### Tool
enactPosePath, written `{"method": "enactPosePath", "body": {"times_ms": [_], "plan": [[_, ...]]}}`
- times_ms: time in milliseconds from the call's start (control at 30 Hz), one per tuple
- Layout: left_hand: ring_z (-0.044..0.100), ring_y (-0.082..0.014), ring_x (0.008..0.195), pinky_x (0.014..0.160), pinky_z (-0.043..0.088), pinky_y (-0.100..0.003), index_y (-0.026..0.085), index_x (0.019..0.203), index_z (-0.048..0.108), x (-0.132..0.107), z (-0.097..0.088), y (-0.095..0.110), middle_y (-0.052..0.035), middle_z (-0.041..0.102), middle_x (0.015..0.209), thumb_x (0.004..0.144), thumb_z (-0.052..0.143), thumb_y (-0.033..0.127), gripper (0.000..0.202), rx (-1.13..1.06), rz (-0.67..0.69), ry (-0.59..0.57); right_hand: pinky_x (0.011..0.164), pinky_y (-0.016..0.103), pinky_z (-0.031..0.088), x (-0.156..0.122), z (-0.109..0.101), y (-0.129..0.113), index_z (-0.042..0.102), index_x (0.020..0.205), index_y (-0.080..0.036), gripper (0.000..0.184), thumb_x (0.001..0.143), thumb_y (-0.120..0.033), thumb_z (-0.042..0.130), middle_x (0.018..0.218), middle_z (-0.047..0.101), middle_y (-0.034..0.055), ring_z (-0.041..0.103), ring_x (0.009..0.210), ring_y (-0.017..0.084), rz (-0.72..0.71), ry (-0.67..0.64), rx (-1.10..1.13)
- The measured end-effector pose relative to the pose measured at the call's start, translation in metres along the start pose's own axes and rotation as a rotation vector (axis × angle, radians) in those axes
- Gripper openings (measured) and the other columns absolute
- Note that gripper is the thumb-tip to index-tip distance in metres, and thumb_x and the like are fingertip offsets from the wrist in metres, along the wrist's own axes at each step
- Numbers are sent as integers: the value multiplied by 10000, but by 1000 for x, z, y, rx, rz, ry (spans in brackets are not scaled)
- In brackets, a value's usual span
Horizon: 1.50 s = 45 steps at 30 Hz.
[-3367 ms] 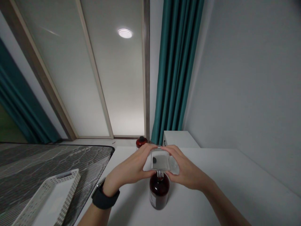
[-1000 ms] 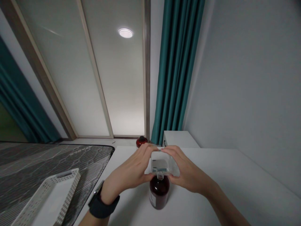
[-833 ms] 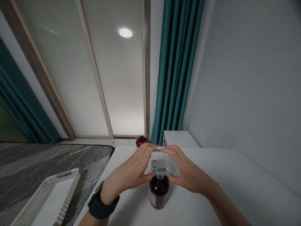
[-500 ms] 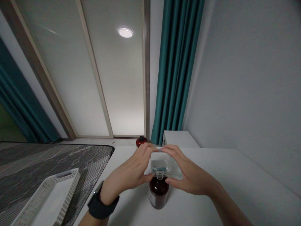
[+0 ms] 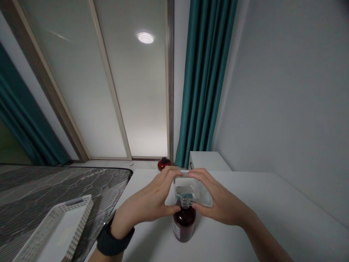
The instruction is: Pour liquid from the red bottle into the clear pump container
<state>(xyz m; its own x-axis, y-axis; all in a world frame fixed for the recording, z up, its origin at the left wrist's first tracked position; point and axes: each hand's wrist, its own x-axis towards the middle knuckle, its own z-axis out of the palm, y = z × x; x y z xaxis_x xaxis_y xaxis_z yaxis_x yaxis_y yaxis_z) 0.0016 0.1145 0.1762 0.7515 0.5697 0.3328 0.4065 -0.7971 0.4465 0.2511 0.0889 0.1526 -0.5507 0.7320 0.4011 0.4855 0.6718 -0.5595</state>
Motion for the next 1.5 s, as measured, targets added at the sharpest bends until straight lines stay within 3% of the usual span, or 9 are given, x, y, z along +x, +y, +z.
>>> {"method": "enactPosePath", "body": {"times_ms": [167, 633, 1500], "plan": [[431, -312, 1385, 1165, 394, -532, 269, 1392, 365, -3, -6, -2, -107, 483, 1415, 791, 757, 226, 719, -53, 0, -4, 1166, 461, 378, -1, 0, 1, 392, 1422, -291, 680, 825, -178, 696, 1429, 444, 104, 449, 1364, 269, -13, 11, -11], [504, -299, 1322, 1121, 445, -503, 268, 1354, 405, -4, -8, -2, -93, 516, 1390, 771, 782, 224, 696, -48, -62, -31, 1162, 472, 390, -2, -2, -3, 412, 1382, -290, 646, 814, -164, 693, 1435, 427, 103, 453, 1366, 270, 9, -16, -17], [489, -308, 1300, 1089, 466, -493, 262, 1263, 411, -3, -9, 8, -88, 455, 1347, 744, 799, 221, 649, -71, -111, -71, 1157, 414, 377, -4, -3, -6, 469, 1333, -273, 634, 763, -180, 730, 1427, 391, 96, 451, 1360, 265, 48, -45, -25]]}}
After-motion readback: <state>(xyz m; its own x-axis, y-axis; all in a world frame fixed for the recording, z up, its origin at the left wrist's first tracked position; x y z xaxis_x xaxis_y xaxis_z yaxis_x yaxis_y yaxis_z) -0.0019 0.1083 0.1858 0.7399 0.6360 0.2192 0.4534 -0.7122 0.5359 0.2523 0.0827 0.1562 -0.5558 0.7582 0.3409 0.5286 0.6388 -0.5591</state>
